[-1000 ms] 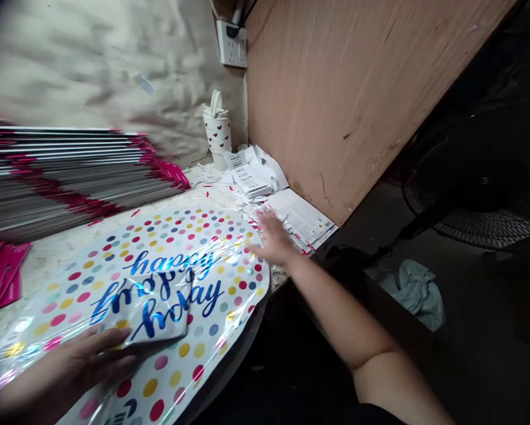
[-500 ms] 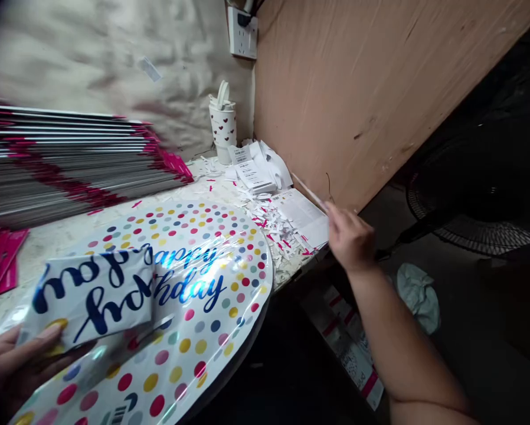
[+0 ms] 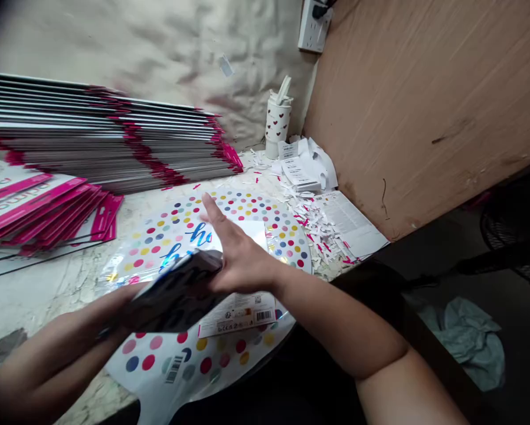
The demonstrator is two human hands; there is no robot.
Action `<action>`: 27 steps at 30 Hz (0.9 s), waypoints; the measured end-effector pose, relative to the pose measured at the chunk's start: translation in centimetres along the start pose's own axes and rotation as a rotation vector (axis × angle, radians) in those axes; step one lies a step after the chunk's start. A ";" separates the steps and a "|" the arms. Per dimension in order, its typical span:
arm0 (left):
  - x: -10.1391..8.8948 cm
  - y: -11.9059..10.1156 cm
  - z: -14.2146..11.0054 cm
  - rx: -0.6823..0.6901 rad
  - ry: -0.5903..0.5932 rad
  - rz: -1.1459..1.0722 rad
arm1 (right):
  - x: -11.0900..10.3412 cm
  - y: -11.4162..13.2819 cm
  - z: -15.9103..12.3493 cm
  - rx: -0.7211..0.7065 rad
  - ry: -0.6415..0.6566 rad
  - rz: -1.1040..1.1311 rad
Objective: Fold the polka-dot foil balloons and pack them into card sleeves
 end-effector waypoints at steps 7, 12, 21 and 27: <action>5.1 -4.5 1.9 0.391 -0.265 0.483 | -1.6 -6.3 0.9 0.500 0.163 0.587; 13.6 -2.6 1.7 0.627 0.243 0.743 | -6.1 -13.1 0.6 0.690 -0.392 0.432; 5.8 -1.2 1.7 0.434 0.760 0.787 | -5.3 -13.1 -1.6 0.701 -0.295 0.451; 10.2 -2.2 7.4 0.634 0.214 1.001 | -3.6 -13.4 -1.6 0.659 -0.304 0.333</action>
Point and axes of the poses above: each hand's wrist, its own z-axis towards the middle knuckle, its own x-axis out of the palm, y = z × x, the point moved 3 cm from there along z, towards the middle knuckle, and after that the axes turned 6 degrees about z, right-handed, at the moved point
